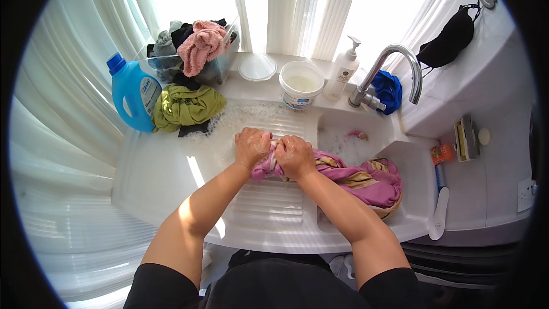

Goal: The person washes a garment in a sink using a washboard, rubbing the fabric against the board and dipping it into soapy water.

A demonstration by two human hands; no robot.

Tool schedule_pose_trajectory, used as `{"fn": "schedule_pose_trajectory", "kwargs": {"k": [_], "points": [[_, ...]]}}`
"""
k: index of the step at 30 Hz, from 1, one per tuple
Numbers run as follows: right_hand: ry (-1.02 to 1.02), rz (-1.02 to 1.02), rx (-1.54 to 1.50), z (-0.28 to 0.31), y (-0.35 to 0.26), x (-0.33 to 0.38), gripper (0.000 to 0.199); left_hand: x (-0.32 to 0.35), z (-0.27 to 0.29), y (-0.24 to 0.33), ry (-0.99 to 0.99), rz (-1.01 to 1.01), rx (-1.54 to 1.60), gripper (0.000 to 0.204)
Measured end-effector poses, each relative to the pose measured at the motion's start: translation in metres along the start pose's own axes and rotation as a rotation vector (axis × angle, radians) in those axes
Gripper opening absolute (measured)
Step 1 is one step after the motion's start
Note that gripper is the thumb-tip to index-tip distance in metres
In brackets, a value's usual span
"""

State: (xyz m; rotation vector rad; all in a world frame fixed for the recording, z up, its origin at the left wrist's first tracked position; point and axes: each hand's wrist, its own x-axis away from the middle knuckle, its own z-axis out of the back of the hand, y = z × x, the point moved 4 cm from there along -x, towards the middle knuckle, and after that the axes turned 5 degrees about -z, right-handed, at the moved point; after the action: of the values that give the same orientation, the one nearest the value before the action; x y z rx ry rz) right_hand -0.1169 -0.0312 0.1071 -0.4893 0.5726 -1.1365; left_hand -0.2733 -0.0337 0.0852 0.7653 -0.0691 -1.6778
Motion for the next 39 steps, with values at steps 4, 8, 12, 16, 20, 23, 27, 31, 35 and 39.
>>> {"fn": "schedule_pose_trajectory", "kwargs": {"k": [4,8,12,16,20,23,27,31,35,39], "points": [[0.060,-0.287,0.238,0.008,-0.008,-0.008,0.042,-0.015,-0.008,-0.007,0.091,0.124,-0.220,0.031],[-0.110,0.159,0.200,0.041,-0.020,0.075,0.062,0.040,0.063,0.059,-0.304,-0.184,0.244,0.052],[0.230,0.528,0.298,0.026,-0.011,0.139,0.067,0.125,0.070,0.101,0.017,-0.321,-0.067,0.060],[-0.039,0.271,0.147,0.005,0.009,0.049,0.039,0.049,0.025,0.054,-0.105,-0.095,0.009,0.032],[0.143,-0.034,0.153,0.014,0.003,-0.012,0.032,-0.025,0.000,0.014,-0.183,0.055,-0.111,0.037],[0.234,-0.094,0.244,0.017,-0.008,0.004,0.033,-0.015,0.001,0.017,-0.016,-0.012,-0.175,0.047],[-0.036,0.261,0.274,0.030,-0.008,0.085,0.084,0.053,0.053,0.061,-0.140,-0.227,0.049,0.072],[0.146,0.419,0.280,0.020,-0.004,0.107,0.085,0.083,0.066,0.095,0.030,-0.298,-0.034,0.066],[0.081,0.420,0.173,0.016,-0.002,0.071,0.087,0.057,0.046,0.073,0.083,-0.308,0.030,0.040],[0.072,0.470,0.125,0.020,-0.006,0.045,0.073,0.034,0.038,0.059,0.034,-0.326,0.162,0.017]]}}
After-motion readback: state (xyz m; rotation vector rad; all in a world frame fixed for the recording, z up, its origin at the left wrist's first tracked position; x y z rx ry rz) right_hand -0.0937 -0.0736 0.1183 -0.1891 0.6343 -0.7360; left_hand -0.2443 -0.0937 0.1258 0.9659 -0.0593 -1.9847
